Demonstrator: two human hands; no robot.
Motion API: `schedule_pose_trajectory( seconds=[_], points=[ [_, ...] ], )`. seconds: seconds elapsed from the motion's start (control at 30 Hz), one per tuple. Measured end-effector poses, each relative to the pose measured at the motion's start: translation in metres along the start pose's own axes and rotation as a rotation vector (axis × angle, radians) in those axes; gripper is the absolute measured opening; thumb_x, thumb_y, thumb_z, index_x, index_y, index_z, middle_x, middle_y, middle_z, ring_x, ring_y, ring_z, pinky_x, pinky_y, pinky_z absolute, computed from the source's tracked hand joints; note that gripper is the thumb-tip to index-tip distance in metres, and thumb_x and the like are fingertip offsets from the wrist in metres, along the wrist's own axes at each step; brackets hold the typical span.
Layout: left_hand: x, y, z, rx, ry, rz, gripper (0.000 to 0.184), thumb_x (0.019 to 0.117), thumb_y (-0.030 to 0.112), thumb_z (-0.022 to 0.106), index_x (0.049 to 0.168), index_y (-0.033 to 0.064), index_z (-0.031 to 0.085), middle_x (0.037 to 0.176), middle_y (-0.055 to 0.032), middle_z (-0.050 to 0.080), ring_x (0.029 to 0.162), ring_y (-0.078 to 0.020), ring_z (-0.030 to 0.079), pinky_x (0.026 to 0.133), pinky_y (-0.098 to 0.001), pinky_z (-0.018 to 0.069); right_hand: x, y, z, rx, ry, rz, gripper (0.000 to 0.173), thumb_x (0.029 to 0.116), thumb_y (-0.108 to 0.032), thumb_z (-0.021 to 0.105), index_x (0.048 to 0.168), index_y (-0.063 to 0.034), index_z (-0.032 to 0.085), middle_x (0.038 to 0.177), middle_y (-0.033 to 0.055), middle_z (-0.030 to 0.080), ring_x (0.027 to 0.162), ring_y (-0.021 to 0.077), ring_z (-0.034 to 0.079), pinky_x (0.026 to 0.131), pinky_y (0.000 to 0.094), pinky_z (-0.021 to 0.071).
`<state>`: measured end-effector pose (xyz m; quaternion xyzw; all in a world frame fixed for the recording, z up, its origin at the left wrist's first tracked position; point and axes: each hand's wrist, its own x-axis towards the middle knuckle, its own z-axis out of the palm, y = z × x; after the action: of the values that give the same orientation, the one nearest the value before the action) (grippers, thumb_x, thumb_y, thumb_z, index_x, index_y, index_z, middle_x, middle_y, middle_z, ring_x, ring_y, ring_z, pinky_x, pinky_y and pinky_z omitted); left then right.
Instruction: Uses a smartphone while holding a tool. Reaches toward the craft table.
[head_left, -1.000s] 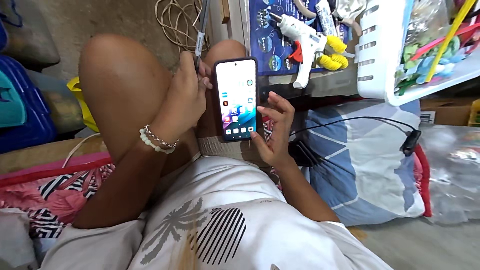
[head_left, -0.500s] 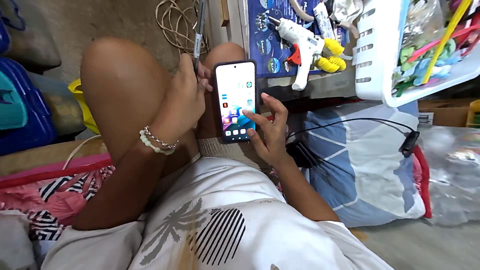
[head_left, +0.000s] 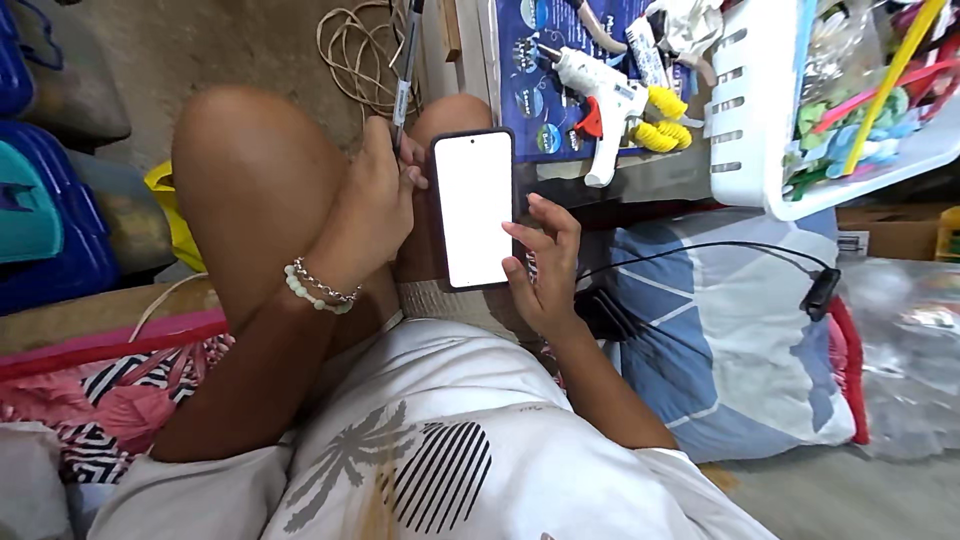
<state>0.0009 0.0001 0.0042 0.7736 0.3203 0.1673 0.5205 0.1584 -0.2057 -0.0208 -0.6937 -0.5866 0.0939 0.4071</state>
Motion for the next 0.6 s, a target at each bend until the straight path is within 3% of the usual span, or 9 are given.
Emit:
schedule_pose_trajectory(
  seconds=[0.13,0.3,0.6],
  points=[
    [0.0,-0.002,0.001,0.012,0.002,0.025,0.013,0.1037,0.002,0.047,0.116,0.0001,0.043,0.117,-0.0124,0.062,0.098,-0.0137,0.067,0.087,-0.0314,0.057,0.002,-0.003,0.001,0.038,0.002,0.023,0.037,0.1033,-0.028,0.056,0.132,-0.0056,0.058,0.147,0.0175,0.044,0.143,0.0246,0.041,0.113,0.0381,0.0426],
    [-0.001,0.0,0.0,0.01,-0.002,0.009,0.014,0.1032,0.001,0.047,0.116,0.0003,0.043,0.118,-0.012,0.061,0.098,-0.0126,0.067,0.086,-0.03,0.0573,0.008,-0.002,0.002,0.04,-0.004,0.038,0.042,0.1022,-0.025,0.053,0.138,-0.0028,0.051,0.151,0.0189,0.043,0.144,0.0269,0.04,0.115,0.0408,0.0401],
    [-0.001,-0.002,0.0,0.034,0.009,0.028,0.014,0.1035,0.003,0.049,0.116,0.0014,0.043,0.119,-0.0108,0.064,0.095,-0.0117,0.067,0.083,-0.0297,0.0568,0.011,0.002,0.002,0.075,-0.008,0.04,0.042,0.1037,-0.025,0.051,0.138,-0.0003,0.051,0.149,0.0187,0.048,0.142,0.0281,0.043,0.115,0.044,0.0392]
  ],
)
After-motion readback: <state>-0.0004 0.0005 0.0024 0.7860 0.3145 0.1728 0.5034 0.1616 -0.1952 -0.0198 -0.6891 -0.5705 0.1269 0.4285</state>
